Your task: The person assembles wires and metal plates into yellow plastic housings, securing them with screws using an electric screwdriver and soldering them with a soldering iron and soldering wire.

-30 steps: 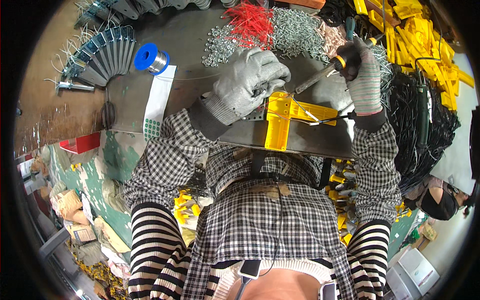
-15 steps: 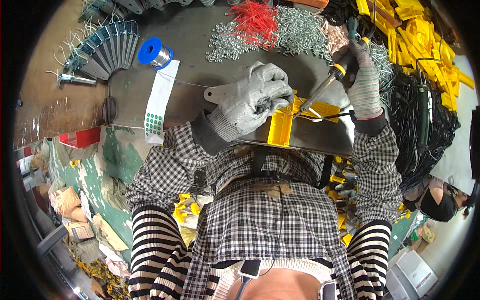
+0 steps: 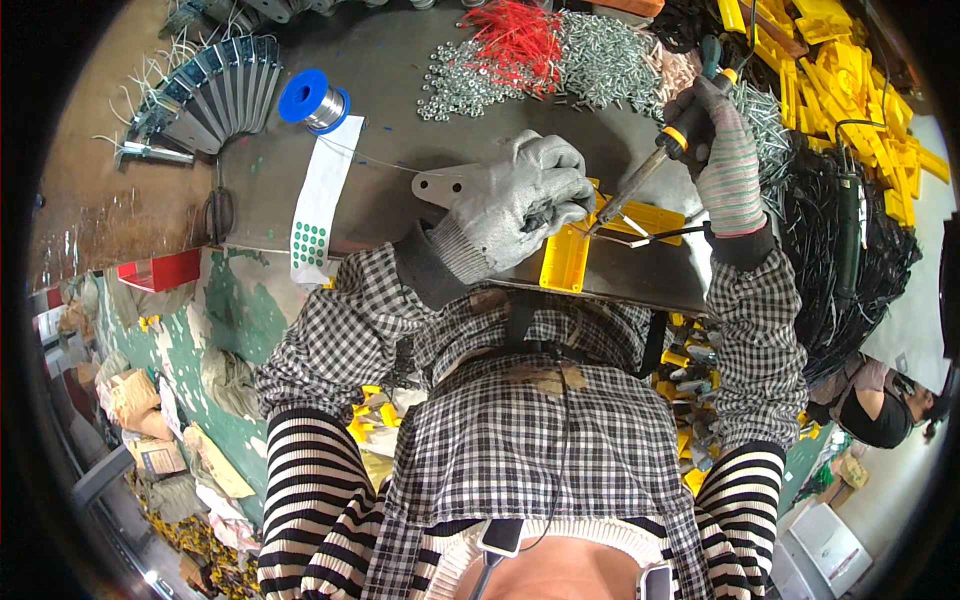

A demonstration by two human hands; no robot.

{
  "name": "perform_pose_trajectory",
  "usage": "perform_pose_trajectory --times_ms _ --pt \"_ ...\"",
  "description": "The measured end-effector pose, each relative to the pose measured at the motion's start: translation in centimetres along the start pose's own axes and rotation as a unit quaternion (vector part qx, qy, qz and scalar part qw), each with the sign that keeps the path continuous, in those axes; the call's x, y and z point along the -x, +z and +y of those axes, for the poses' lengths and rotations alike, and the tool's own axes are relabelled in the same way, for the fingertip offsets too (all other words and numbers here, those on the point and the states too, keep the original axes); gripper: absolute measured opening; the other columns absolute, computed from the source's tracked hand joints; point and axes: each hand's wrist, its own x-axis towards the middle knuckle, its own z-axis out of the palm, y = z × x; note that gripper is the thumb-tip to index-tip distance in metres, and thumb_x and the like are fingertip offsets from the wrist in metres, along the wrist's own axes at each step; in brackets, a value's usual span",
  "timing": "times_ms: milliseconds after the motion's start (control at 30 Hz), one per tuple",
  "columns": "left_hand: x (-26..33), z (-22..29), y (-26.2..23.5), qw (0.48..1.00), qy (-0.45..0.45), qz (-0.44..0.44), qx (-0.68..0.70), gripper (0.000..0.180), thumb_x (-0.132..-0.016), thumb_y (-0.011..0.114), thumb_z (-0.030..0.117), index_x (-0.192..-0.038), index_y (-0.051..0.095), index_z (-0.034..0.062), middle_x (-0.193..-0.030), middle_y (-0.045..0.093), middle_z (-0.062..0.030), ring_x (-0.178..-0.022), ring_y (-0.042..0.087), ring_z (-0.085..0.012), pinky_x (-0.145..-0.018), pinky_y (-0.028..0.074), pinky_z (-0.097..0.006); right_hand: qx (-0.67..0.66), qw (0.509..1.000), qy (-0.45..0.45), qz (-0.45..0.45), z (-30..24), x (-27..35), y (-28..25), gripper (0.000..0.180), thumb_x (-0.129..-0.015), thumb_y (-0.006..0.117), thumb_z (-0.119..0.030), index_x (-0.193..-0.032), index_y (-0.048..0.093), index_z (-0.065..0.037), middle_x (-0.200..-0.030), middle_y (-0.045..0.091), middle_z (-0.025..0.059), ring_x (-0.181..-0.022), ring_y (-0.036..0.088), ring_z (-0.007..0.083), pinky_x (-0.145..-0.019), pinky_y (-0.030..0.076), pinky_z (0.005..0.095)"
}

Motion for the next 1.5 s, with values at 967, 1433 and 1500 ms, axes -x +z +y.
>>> perform_pose_trajectory --times_ms 967,1433,1500 --pt "-3.0 -0.8 -2.8 0.971 -0.154 0.183 0.021 0.039 -0.082 0.073 0.016 -0.117 0.059 0.0108 -0.105 0.057 -0.0057 -0.104 0.055 -0.0165 -0.086 0.049 -0.030 0.430 0.762 -0.433 0.218 -4.7 -16.2 -7.1 0.030 -0.090 0.063 -0.029 -0.103 0.067 -0.003 -0.088 0.070 0.0167 -0.080 0.068 0.0277 -0.074 0.050 0.0324" --pt "-4.6 1.6 0.6 0.983 0.082 0.020 -0.162 0.020 -0.079 0.066 0.026 -0.090 0.065 0.0095 -0.122 0.060 -0.0045 -0.116 0.052 -0.0254 -0.103 0.036 -0.047 0.526 0.772 -0.310 -0.176 -2.3 7.3 -5.6 0.014 -0.078 0.065 -0.008 -0.092 0.064 -0.006 -0.078 0.061 0.0116 -0.078 0.060 0.0317 -0.072 0.049 0.0399" --pt "-6.3 4.5 2.1 0.955 0.176 0.004 -0.239 0.022 -0.076 0.067 0.026 -0.091 0.064 0.0104 -0.123 0.059 -0.0041 -0.116 0.053 -0.0241 -0.107 0.034 -0.047 0.581 0.725 -0.299 -0.219 -3.0 7.5 -5.1 0.014 -0.080 0.064 -0.014 -0.092 0.066 -0.008 -0.076 0.062 0.0124 -0.077 0.062 0.0310 -0.070 0.049 0.0405"
